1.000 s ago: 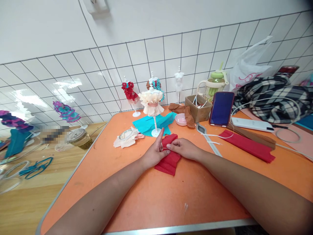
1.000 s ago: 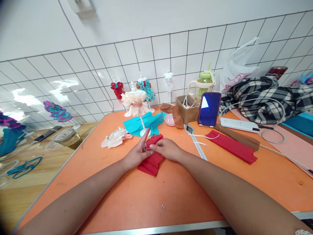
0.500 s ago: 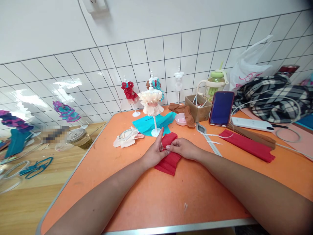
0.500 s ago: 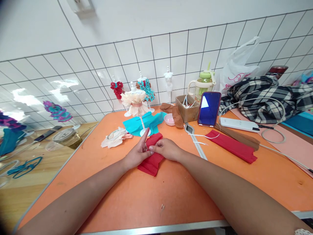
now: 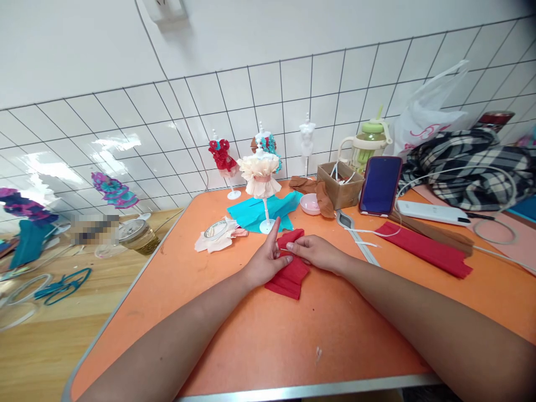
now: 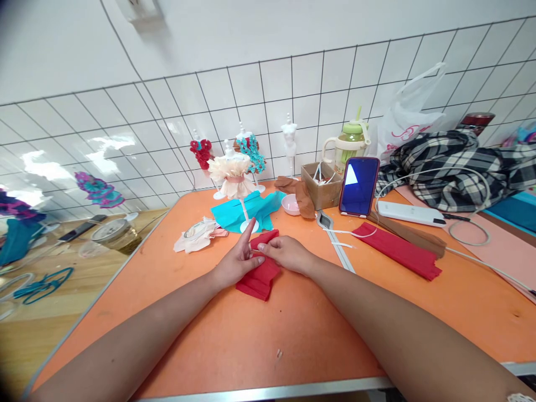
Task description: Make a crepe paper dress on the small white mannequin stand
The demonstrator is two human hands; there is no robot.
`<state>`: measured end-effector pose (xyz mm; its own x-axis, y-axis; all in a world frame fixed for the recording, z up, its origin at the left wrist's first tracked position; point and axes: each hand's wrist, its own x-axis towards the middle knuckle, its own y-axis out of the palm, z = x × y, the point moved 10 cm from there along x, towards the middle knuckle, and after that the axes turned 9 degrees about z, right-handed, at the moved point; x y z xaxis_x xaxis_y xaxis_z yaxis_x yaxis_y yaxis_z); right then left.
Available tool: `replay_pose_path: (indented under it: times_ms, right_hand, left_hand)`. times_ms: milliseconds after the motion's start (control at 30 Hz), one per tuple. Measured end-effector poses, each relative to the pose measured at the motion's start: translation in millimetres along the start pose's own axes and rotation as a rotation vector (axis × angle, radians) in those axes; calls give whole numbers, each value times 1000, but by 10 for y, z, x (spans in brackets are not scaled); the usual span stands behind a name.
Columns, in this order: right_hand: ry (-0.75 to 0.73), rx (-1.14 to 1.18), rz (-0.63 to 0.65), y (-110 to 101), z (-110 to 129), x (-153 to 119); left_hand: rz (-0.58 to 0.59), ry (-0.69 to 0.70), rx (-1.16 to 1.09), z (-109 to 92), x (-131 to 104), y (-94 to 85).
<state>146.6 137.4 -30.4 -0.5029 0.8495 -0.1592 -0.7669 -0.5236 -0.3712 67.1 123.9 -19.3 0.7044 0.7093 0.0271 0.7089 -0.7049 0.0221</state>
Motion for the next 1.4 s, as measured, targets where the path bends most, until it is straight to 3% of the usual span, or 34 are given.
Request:
replay_pose_path:
  times_ms: [167,333,400,567,767,900,1000,1067,1167,1233,1400]
  right_hand:
    - [0,7,-114,-206,-8,-24]
    - [-44,-126,-340,-531,92,-147]
    - [-39,-184,-344,-536,107,-153]
    - [-17,-379,-127,-283,92,-48]
    - [157,-806,-245,-590,69,-146]
    - [199,-785,-205,-666,24,-165]
    - [169,-716,-190,-659,16,-146]
    - [165,-681,-205,-686,-9,-134]
    - [155,-688,-209,-720,-60,-110]
    - [127,-721,-172,-691,-82,-88]
    - [-42,-698,-53,-490,9,-65]
  left_hand:
    - [-62,-21,106,15,-10,-106]
    - [-163,-27,505,-152,-99,-313]
    - [-88,3,617,-231,-117,-266]
    - [110,41,791,-273,-132,-40]
    - [133,-92,1025,-260,-126,-143]
    - [373,-177,1017,-227,-202,-121]
    - [418,-248,1054,-174,-240,-185]
    - [333,-263,1069,-166,-209,-296]
    - [11,-211,1130,-311,-152,-608]
    - [-143,-149,1264,-461,-166,-749]
    - [-336,-70,1720,-818,-289,-779]
